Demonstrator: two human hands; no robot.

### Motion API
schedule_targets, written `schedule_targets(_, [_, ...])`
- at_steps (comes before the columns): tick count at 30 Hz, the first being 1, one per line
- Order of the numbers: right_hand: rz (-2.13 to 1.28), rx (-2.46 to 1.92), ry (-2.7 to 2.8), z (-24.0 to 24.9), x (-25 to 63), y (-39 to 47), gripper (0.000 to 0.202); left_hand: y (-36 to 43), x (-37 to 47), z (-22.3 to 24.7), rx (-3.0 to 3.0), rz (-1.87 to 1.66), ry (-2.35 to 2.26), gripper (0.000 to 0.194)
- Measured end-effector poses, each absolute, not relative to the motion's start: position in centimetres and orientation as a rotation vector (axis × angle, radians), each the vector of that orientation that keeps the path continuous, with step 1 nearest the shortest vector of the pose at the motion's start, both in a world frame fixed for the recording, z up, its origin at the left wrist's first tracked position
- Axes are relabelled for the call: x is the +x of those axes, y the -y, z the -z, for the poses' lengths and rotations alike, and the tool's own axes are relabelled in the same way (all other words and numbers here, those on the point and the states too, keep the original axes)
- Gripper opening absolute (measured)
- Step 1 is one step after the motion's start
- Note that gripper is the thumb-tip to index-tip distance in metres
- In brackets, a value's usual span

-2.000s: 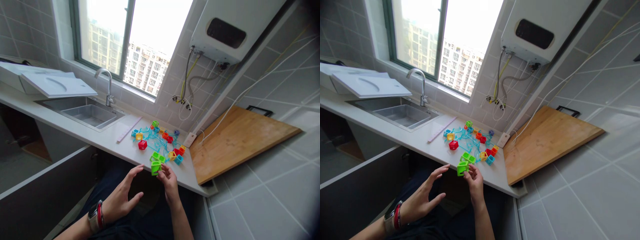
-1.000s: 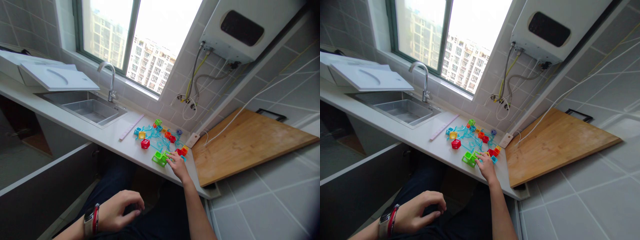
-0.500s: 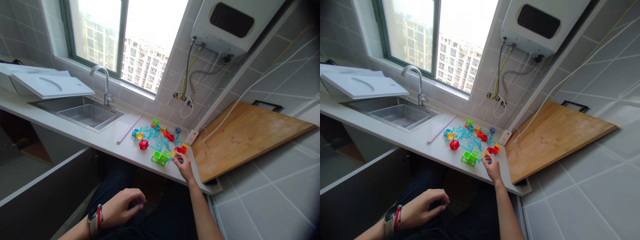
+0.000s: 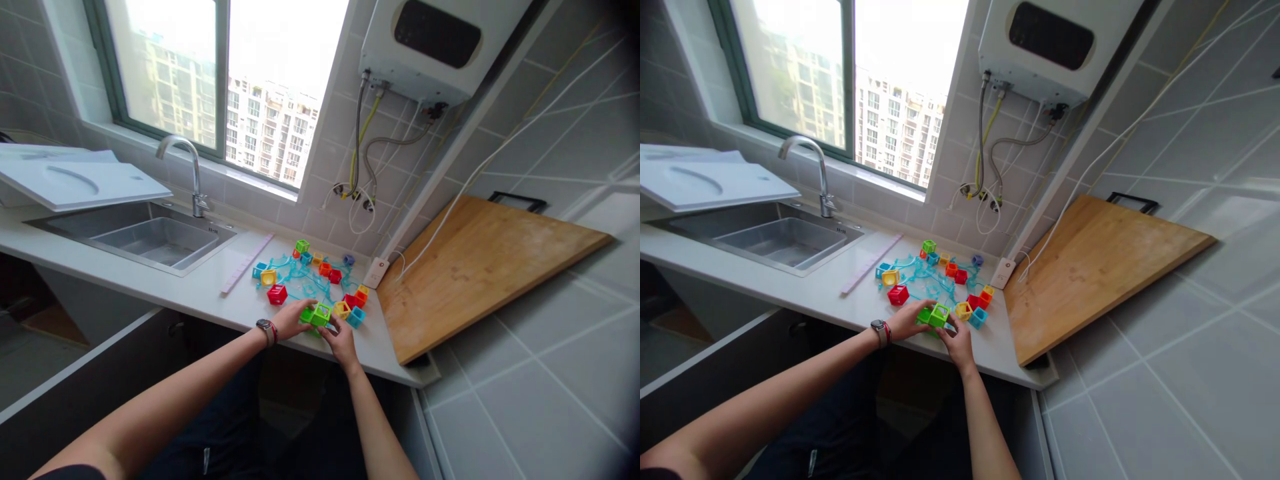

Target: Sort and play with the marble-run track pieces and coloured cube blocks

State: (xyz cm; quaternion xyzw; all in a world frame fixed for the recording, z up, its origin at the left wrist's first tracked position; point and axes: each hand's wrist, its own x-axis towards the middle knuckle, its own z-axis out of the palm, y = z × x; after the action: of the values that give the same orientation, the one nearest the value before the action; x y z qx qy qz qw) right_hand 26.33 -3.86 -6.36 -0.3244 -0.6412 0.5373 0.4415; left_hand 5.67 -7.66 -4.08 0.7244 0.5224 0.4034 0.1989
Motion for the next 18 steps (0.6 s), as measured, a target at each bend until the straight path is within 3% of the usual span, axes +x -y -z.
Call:
schedule_targets(6, [-1.385,-0.785,1.565,6.07,26.4,4.04,0.059,6.84,5.0,4.31,1.961,-1.078,-1.398,0.072])
schedule_targets(18, [-1.309,-0.789,1.562,6.09,26.48,4.23,0.066,6.82,4.8,4.95,1.889,-1.127,-1.313,0.067])
